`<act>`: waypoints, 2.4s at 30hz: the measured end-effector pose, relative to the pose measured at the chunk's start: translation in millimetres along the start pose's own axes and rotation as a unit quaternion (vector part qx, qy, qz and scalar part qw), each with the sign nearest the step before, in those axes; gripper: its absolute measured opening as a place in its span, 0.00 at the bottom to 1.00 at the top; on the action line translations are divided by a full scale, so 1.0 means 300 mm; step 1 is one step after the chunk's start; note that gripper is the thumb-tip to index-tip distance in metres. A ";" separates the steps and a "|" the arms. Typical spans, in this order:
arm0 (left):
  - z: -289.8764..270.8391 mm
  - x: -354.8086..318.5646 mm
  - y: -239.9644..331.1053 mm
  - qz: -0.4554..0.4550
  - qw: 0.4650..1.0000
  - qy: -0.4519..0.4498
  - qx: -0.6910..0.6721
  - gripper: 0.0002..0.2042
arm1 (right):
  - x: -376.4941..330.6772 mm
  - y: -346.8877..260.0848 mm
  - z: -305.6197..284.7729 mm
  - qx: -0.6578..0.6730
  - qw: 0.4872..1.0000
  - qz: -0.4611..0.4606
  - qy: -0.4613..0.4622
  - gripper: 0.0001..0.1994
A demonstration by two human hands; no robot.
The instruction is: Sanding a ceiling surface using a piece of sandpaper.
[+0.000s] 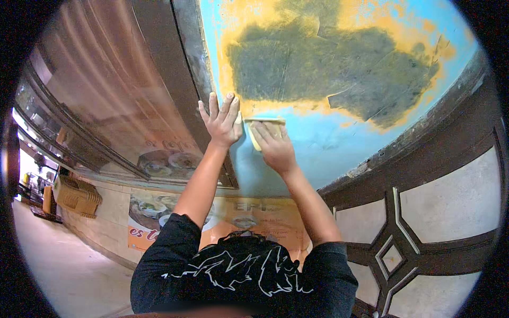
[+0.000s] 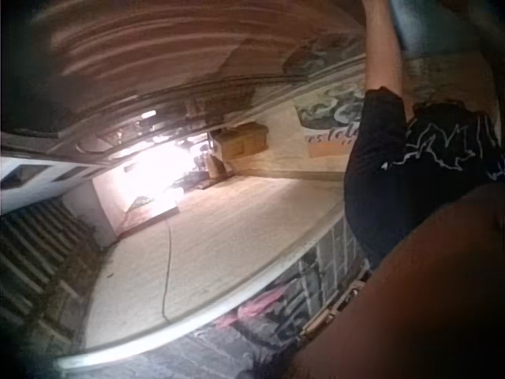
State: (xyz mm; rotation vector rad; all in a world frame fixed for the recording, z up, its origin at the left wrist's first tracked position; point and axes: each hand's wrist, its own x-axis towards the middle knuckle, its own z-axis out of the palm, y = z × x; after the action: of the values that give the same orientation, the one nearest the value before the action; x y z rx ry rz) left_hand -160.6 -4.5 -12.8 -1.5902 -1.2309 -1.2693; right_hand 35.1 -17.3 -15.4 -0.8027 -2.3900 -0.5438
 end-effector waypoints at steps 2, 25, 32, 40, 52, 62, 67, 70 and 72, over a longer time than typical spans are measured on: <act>-0.014 -0.003 -0.005 -0.007 1.000 0.005 -0.002 0.18 | 0.054 -0.006 -0.061 -0.009 1.000 0.018 -0.005 0.24; -0.073 0.004 0.007 -0.010 1.000 0.002 0.008 0.20 | -0.001 -0.014 -0.064 -0.016 1.000 -0.019 0.009 0.25; -0.090 -0.003 0.005 -0.009 1.000 0.015 0.000 0.18 | -0.009 -0.082 -0.048 -0.087 0.991 0.084 0.056 0.27; -0.086 -0.029 -0.014 -0.019 1.000 0.011 0.000 0.20 | 0.003 -0.044 -0.083 -0.043 0.999 0.005 0.005 0.26; -0.090 -0.024 -0.002 -0.009 1.000 0.014 -0.003 0.17 | 0.021 -0.076 -0.096 -0.048 0.996 0.068 0.016 0.27; -0.078 -0.024 -0.021 -0.018 1.000 0.000 -0.002 0.22 | -0.013 -0.118 -0.015 -0.024 0.998 0.054 0.004 0.29; -0.084 -0.021 -0.011 -0.017 1.000 0.010 -0.016 0.19 | 0.079 -0.125 -0.092 -0.029 0.996 0.077 0.046 0.29; -0.068 -0.023 -0.020 -0.020 1.000 0.017 -0.004 0.22 | -0.011 -0.150 0.017 -0.019 0.997 0.071 0.023 0.28; -0.066 -0.024 -0.027 -0.019 1.000 0.008 -0.018 0.22 | -0.038 -0.151 0.047 -0.009 0.998 0.060 0.021 0.26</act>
State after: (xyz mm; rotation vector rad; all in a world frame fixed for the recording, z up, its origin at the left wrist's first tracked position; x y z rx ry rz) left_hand -173.9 -22.5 -15.3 -1.5849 -1.2394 -1.3322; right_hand 8.4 -48.1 -42.1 -0.9265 -2.2854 -0.5291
